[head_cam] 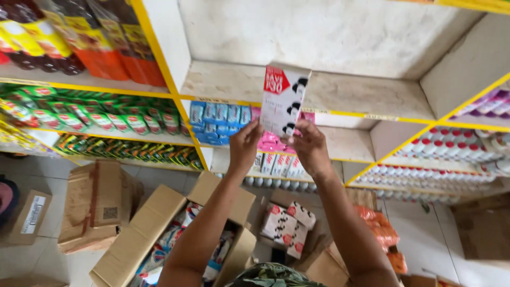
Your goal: Restocking grocery items and household products from cardboard boxes onto retail shelves.
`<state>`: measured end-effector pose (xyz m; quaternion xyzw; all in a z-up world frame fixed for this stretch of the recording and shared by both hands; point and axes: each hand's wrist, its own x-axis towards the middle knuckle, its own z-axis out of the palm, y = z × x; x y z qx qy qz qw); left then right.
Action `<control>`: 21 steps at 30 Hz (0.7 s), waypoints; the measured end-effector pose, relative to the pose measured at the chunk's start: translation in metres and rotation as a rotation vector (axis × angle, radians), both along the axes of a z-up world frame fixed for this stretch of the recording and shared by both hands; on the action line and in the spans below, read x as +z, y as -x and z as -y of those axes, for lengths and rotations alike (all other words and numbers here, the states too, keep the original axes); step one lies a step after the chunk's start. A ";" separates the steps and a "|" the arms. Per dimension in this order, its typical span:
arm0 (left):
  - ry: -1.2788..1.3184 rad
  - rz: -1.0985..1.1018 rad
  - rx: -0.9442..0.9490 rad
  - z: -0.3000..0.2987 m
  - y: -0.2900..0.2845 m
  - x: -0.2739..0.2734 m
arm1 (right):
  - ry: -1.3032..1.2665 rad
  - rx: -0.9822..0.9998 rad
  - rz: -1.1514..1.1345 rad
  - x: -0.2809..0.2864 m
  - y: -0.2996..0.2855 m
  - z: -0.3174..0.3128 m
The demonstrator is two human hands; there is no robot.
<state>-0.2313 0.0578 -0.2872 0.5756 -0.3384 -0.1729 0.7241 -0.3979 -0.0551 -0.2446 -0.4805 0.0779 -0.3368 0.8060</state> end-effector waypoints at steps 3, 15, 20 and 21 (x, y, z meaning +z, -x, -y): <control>-0.046 0.174 0.149 -0.007 -0.025 0.094 | 0.119 -0.022 0.116 0.066 -0.047 -0.010; 0.346 0.871 0.623 0.027 -0.120 0.235 | 0.233 -0.140 0.384 0.217 -0.210 -0.015; 0.305 0.643 0.363 0.030 -0.142 0.249 | 0.428 -0.377 0.312 0.213 -0.252 0.001; 0.320 0.651 0.364 0.033 -0.147 0.259 | 0.439 -0.379 0.325 0.217 -0.262 0.007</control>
